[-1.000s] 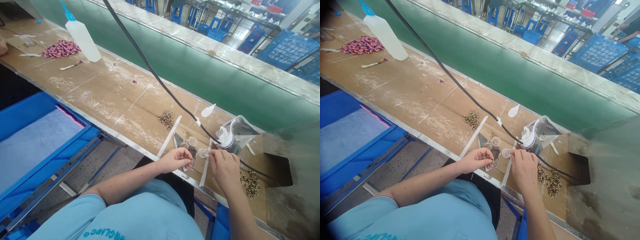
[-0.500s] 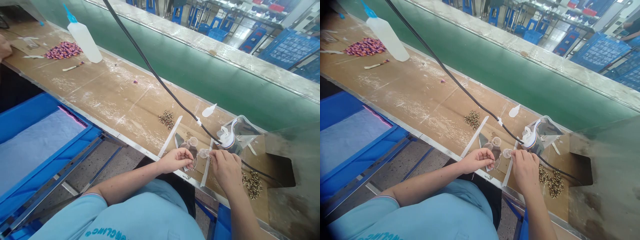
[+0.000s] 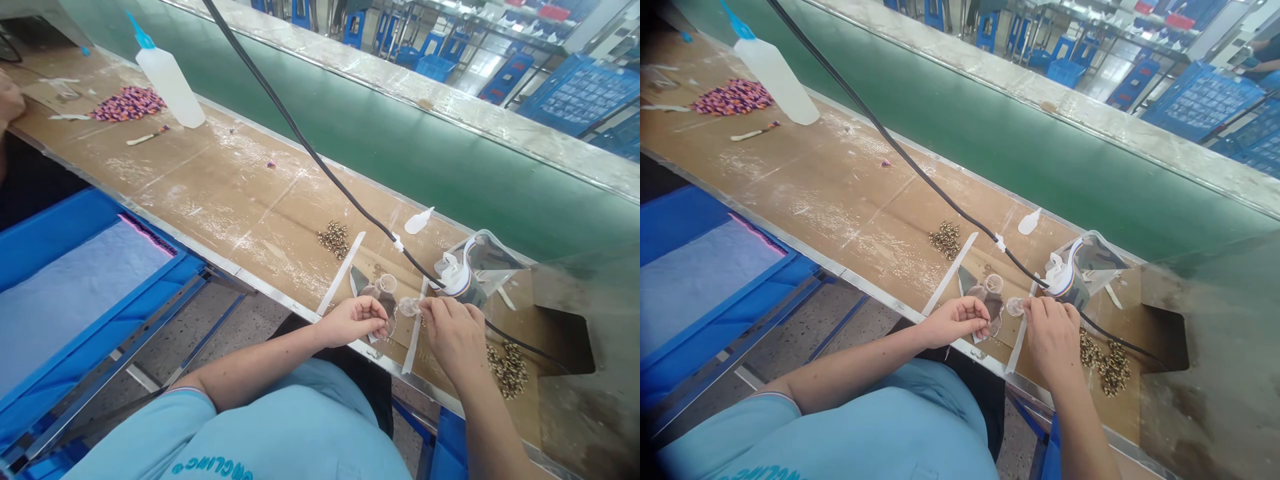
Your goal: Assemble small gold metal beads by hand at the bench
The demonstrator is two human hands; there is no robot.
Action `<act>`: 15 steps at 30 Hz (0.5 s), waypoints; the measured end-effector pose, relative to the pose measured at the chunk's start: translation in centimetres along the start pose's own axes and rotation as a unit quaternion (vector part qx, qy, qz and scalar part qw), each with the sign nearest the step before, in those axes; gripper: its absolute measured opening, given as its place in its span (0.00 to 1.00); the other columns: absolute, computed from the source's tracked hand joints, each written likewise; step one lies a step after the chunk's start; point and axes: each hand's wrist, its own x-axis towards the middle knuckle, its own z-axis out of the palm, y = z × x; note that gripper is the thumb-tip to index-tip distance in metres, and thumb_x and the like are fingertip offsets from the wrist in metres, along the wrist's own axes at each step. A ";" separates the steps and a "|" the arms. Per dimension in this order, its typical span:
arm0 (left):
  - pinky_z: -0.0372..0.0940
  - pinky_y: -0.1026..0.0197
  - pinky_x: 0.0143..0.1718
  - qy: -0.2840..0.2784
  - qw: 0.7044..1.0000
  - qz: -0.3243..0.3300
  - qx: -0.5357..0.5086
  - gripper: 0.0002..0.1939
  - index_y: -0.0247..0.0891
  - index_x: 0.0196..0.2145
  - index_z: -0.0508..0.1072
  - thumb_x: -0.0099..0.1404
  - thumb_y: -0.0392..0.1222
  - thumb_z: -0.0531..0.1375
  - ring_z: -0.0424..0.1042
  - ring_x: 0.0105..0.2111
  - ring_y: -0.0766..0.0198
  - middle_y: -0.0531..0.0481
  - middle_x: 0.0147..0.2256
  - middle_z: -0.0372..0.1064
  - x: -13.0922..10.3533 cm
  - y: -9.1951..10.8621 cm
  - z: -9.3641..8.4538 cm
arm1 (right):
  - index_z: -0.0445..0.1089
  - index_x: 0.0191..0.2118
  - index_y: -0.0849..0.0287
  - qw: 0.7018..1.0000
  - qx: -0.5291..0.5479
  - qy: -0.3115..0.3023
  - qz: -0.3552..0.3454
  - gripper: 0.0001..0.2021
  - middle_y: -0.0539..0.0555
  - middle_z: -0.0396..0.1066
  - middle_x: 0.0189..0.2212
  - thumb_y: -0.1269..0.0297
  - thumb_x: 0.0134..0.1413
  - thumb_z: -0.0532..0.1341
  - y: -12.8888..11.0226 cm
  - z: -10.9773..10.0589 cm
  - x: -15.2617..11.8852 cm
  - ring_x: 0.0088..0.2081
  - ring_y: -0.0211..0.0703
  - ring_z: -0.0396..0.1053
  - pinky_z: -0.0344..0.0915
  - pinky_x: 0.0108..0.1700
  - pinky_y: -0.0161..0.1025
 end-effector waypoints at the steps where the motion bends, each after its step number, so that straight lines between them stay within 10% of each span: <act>1: 0.65 0.64 0.31 0.001 1.000 -0.001 -0.001 0.21 0.33 0.30 0.68 0.48 0.53 0.67 0.70 0.24 0.70 0.51 0.24 0.71 0.0 0.1 0.0 | 0.65 0.28 0.58 1.000 0.000 0.001 0.001 0.13 0.52 0.68 0.24 0.65 0.63 0.49 0.0 0.0 0.0 0.27 0.40 0.61 0.50 0.38 0.40; 15: 0.65 0.64 0.31 0.011 0.995 -0.053 -0.085 0.22 0.31 0.33 0.72 0.45 0.49 0.70 0.71 0.23 0.69 0.49 0.24 0.73 -0.2 0.1 0.1 | 0.64 0.32 0.56 0.963 0.233 0.012 0.133 0.10 0.50 0.67 0.27 0.58 0.61 0.52 -1.9 -0.9 -1.8 0.27 0.39 0.62 0.57 0.33 0.38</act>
